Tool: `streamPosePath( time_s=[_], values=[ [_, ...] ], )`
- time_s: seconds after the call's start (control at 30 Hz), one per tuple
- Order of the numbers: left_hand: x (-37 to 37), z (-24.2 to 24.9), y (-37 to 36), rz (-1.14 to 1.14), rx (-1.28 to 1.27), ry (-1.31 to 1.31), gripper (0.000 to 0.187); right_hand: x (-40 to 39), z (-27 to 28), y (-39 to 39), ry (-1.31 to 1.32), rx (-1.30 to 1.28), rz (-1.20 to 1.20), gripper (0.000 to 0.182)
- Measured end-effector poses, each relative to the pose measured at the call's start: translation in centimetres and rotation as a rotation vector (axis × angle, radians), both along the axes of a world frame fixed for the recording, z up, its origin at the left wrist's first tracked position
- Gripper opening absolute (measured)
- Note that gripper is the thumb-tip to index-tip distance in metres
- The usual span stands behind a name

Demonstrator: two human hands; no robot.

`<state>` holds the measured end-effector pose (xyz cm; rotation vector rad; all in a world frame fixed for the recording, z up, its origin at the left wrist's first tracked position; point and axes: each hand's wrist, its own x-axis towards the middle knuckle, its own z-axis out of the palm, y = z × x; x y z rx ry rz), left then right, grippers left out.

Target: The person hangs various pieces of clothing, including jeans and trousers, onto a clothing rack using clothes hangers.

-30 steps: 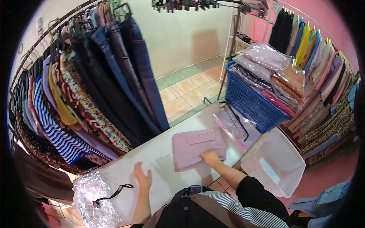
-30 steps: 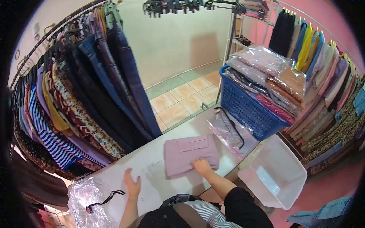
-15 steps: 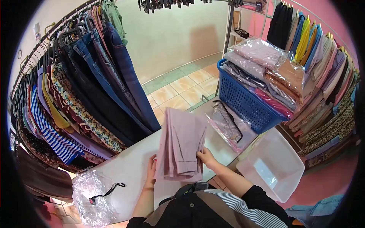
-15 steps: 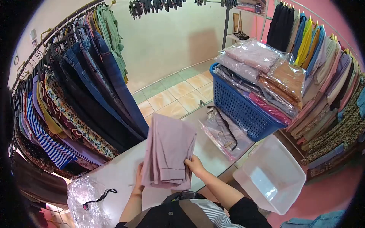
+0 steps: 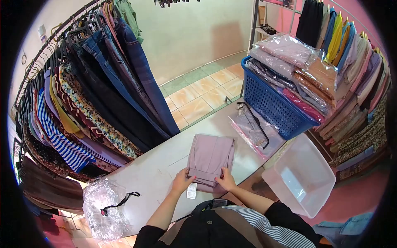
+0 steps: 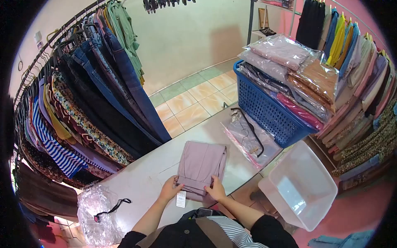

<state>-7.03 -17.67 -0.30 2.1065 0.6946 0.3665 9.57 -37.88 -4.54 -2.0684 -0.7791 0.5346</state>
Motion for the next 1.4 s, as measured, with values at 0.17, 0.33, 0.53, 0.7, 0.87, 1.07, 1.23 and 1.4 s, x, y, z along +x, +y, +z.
streamPosePath(
  time_s=[0.17, 0.33, 0.53, 0.7, 0.87, 1.07, 1.23, 1.4],
  values=[
    [2.0, -0.3, 0.1, -0.054, -0.031, 0.277, 0.055, -1.0, -1.2, -1.4, 0.28, -0.056, -0.002, 0.059],
    [0.2, 0.4, -3.0, -0.387, 0.154, 0.189, 0.055, -4.9, 4.1, -5.4, -0.047, -0.272, 0.007, 0.056],
    [-4.6, 4.7, -8.3, -0.804, 0.211, 0.174, 0.054, -11.1, 13.0, -7.5, -0.688, 0.093, 0.22, 0.039],
    [-10.6, 4.8, -11.4, -0.772, -0.283, -0.043, 0.044, -15.9, 10.5, -10.4, -0.64, 0.079, 0.392, 0.021],
    [-10.2, 10.3, -14.4, -0.941, -0.433, 0.125, 0.047, -19.9, 9.9, -15.6, -0.309, 0.202, 0.001, 0.013],
    [-8.0, 11.2, -16.9, -1.221, -0.413, -0.127, 0.063, -18.7, 14.8, -21.0, -0.114, 0.609, -0.538, 0.013],
    [-6.4, 16.2, -17.5, -1.225, -0.144, 0.227, 0.072, -18.1, 22.3, -24.2, -0.126, 0.874, -0.619, 0.015],
    [-5.8, 15.3, -19.3, -1.15, 0.166, 0.1, 0.062, -16.5, 25.3, -27.3, -0.127, 0.915, -0.63, 0.015]
  ],
)
